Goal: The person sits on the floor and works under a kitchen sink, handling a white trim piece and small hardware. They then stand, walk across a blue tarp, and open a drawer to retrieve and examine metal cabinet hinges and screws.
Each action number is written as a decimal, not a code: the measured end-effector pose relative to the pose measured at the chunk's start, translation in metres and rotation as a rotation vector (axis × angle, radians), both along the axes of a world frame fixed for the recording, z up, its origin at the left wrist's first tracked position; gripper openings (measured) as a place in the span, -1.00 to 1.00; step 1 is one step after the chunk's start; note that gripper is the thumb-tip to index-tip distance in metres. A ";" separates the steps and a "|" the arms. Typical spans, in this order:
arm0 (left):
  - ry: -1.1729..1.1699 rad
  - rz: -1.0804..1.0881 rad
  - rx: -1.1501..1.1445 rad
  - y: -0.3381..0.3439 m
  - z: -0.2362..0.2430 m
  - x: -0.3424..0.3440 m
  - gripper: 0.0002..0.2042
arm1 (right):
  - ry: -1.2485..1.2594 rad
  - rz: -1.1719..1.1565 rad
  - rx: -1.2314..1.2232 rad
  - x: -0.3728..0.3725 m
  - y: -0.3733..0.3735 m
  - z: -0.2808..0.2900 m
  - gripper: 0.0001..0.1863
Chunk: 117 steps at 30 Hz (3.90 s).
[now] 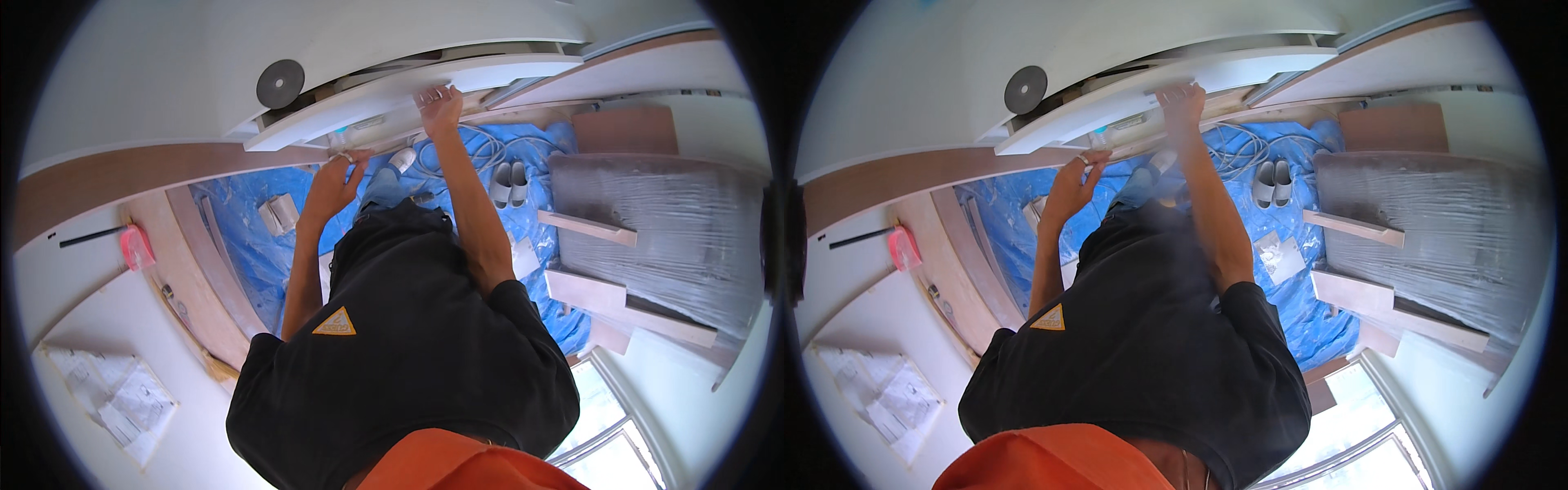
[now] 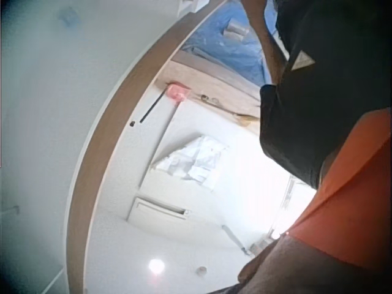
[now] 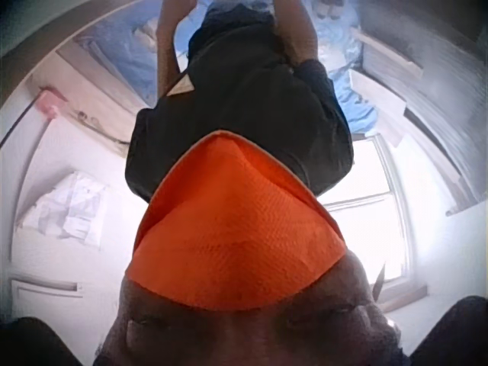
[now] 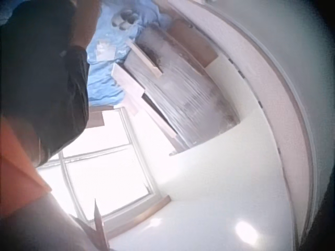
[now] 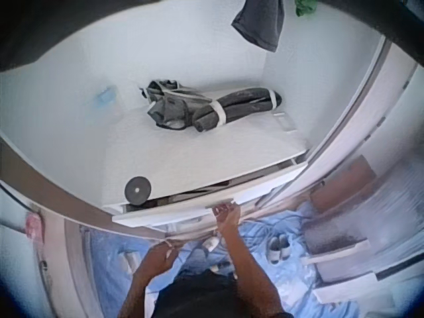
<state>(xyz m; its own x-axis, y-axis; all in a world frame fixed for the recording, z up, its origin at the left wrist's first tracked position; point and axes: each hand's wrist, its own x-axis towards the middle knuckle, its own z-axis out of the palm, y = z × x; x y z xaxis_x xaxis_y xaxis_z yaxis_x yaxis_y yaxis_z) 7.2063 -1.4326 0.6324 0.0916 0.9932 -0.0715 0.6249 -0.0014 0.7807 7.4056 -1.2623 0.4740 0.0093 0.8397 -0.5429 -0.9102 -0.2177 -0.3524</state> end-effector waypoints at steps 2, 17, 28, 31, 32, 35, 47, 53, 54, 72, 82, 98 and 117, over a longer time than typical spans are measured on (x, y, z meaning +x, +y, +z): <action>0.013 0.029 0.112 0.004 0.010 -0.001 -0.82 | -0.011 -0.008 -0.023 0.003 -0.006 0.002 -0.60; 0.144 0.109 0.345 0.014 0.002 0.001 -0.82 | 0.075 0.122 0.135 0.039 -0.064 -0.020 -0.77; 0.068 0.111 0.277 0.027 0.024 0.037 -0.81 | 0.062 0.090 0.012 0.039 -0.069 0.006 -0.85; 0.153 -0.067 0.348 0.063 0.030 0.059 -0.82 | 0.050 0.095 -0.001 0.039 -0.071 0.006 -0.84; 0.124 -0.119 0.325 0.077 0.028 0.069 -0.82 | 0.047 0.091 -0.025 0.038 -0.072 0.005 -0.84; 0.020 -0.292 0.247 0.127 0.010 0.106 -0.81 | 0.009 0.075 -0.074 0.031 -0.070 0.003 -0.86; -0.300 -0.414 -0.352 0.223 -0.074 0.231 -0.64 | -0.126 0.020 -0.114 0.029 -0.089 0.003 -0.89; -0.240 -0.391 -0.292 0.180 -0.104 0.258 -0.66 | -0.164 -0.009 -0.144 0.064 -0.169 0.007 -0.90; -0.205 -0.434 -0.224 0.182 -0.109 0.266 -0.65 | -0.160 0.003 -0.112 0.069 -0.181 0.008 -0.90; 0.193 -0.364 0.232 0.187 -0.150 0.356 -0.25 | -0.210 0.059 -0.032 0.092 -0.235 0.013 -0.86; 0.108 -0.313 0.110 0.186 -0.152 0.344 -0.41 | -0.218 0.046 -0.032 0.090 -0.237 0.012 -0.86; 0.007 -0.216 0.045 0.186 -0.147 0.334 -0.41 | -0.234 0.093 -0.047 0.099 -0.236 0.019 -0.83; -0.752 -0.279 -0.513 0.135 -0.019 0.300 -0.46 | -1.409 -0.169 0.189 0.206 -0.148 0.138 -0.56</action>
<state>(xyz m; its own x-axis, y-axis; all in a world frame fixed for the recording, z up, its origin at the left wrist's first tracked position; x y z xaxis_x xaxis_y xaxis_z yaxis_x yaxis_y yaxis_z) 7.5062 -1.2981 0.6134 0.5203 0.7926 -0.3179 -0.0126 0.3794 0.9251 7.6113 -1.4103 0.6121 0.5425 0.8313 0.1211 0.2076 0.0070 -0.9782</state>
